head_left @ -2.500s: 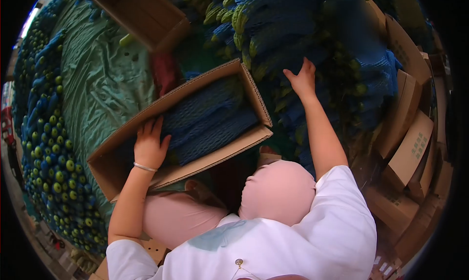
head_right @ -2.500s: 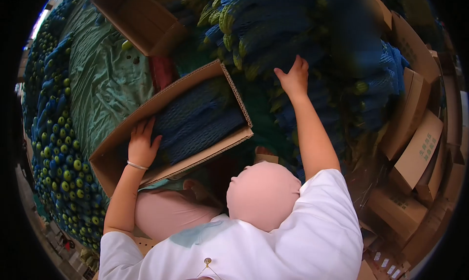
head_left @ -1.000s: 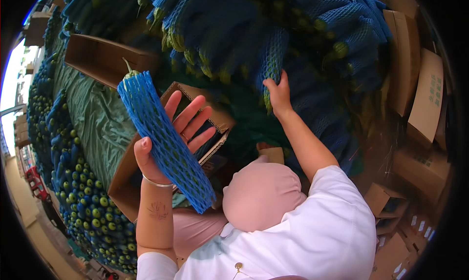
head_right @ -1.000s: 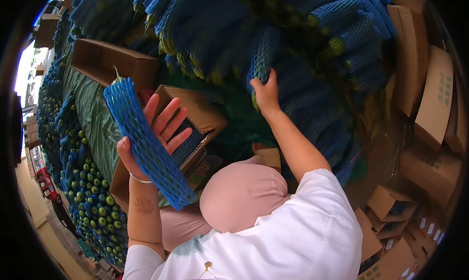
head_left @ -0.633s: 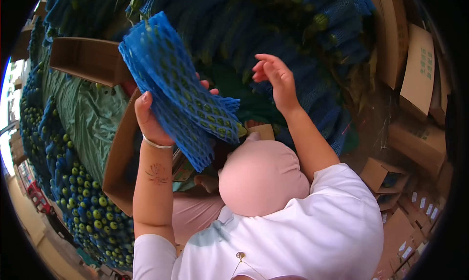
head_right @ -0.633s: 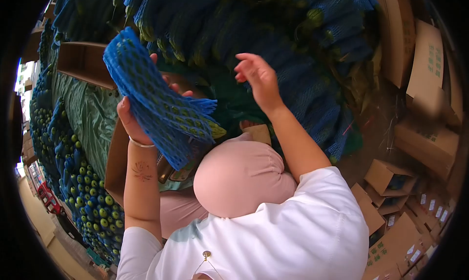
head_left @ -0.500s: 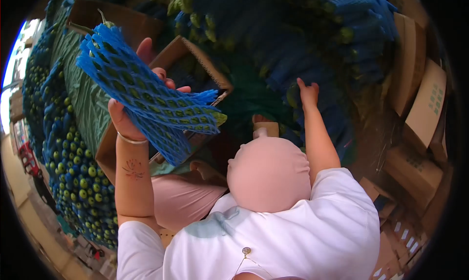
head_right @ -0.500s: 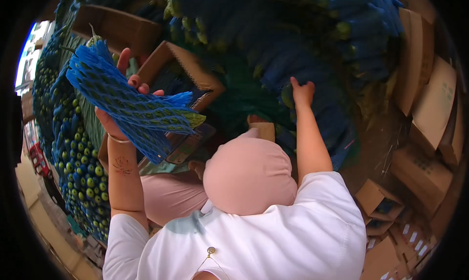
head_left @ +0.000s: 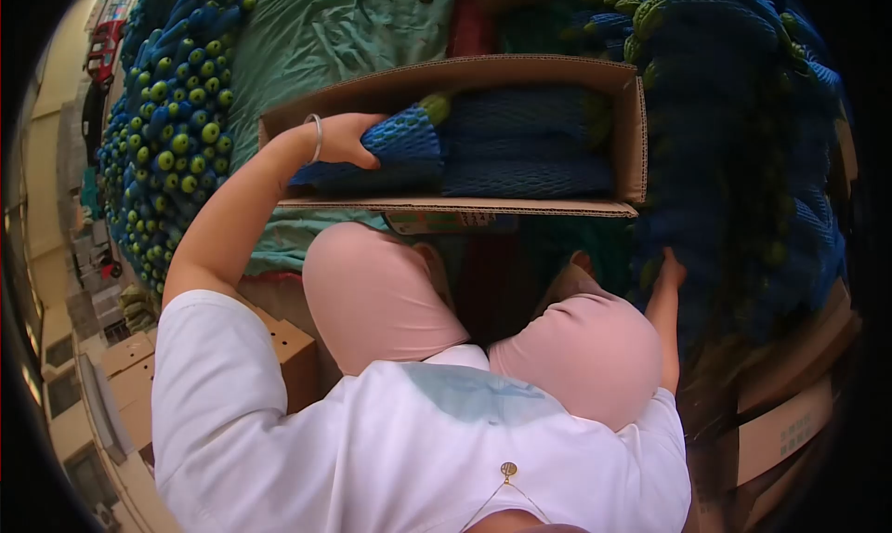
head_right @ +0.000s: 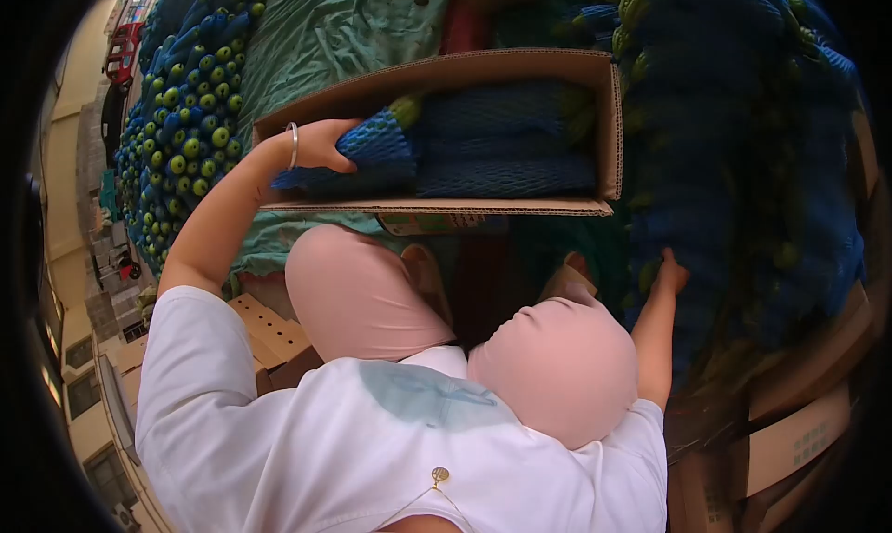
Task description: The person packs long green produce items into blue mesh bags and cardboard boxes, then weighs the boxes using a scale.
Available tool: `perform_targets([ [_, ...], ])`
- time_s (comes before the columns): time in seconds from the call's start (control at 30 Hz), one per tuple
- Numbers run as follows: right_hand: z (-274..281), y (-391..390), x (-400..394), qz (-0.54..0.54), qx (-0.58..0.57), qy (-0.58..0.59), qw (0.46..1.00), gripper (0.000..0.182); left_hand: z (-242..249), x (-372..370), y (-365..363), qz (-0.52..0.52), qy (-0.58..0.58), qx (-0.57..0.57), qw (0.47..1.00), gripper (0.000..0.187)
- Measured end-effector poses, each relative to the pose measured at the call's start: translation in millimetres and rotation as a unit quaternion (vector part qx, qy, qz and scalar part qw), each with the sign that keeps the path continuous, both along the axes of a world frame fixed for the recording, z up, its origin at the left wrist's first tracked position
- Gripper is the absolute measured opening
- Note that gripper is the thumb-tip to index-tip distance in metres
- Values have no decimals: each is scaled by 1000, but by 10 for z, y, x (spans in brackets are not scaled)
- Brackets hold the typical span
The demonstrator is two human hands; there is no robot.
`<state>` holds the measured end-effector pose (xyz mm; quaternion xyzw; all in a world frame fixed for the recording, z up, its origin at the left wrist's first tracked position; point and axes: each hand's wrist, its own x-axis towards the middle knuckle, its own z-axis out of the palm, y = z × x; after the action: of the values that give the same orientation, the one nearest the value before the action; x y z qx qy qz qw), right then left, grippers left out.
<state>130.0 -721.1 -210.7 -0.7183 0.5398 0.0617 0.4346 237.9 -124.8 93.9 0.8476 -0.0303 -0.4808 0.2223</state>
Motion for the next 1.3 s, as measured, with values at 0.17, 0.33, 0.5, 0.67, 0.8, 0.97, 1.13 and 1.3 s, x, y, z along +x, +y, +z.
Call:
perform_targets([
  [0.17, 450, -44, -44, -182, 131, -135, 965, 34, -533, -369, 480, -104, -38, 65, 992, 74],
  [0.33, 1465, -123, -412, -181, 284, -325, 884, 31, -549, -397, 676, -52, -176, 6, 983, 79],
  [0.5, 2972, 555, -226, 198, 285, -426, 835, 59, -484, -49, 655, -75, 92, 1, 993, 80],
  [0.67, 3830, 1325, 294, 368, 319, -299, 820, 96, -658, -193, 667, -117, 48, 26, 992, 80],
  [0.8, 4068, 2530, 1028, 587, 370, -182, 697, 73, -673, -475, 809, -53, -189, 8, 981, 69],
  [0.97, 3462, 4020, 1572, 771, 247, -155, 566, 42, -816, -674, 888, -114, -218, 38, 969, 63],
  [1.13, 2472, 4824, 1463, 855, 14, -282, 436, 49, -590, -785, 831, -21, -199, 21, 980, 52],
  [1.3, 2447, 4949, 1243, 847, -77, -310, 425, 46, -346, -895, 709, -113, -280, 176, 937, 31],
])
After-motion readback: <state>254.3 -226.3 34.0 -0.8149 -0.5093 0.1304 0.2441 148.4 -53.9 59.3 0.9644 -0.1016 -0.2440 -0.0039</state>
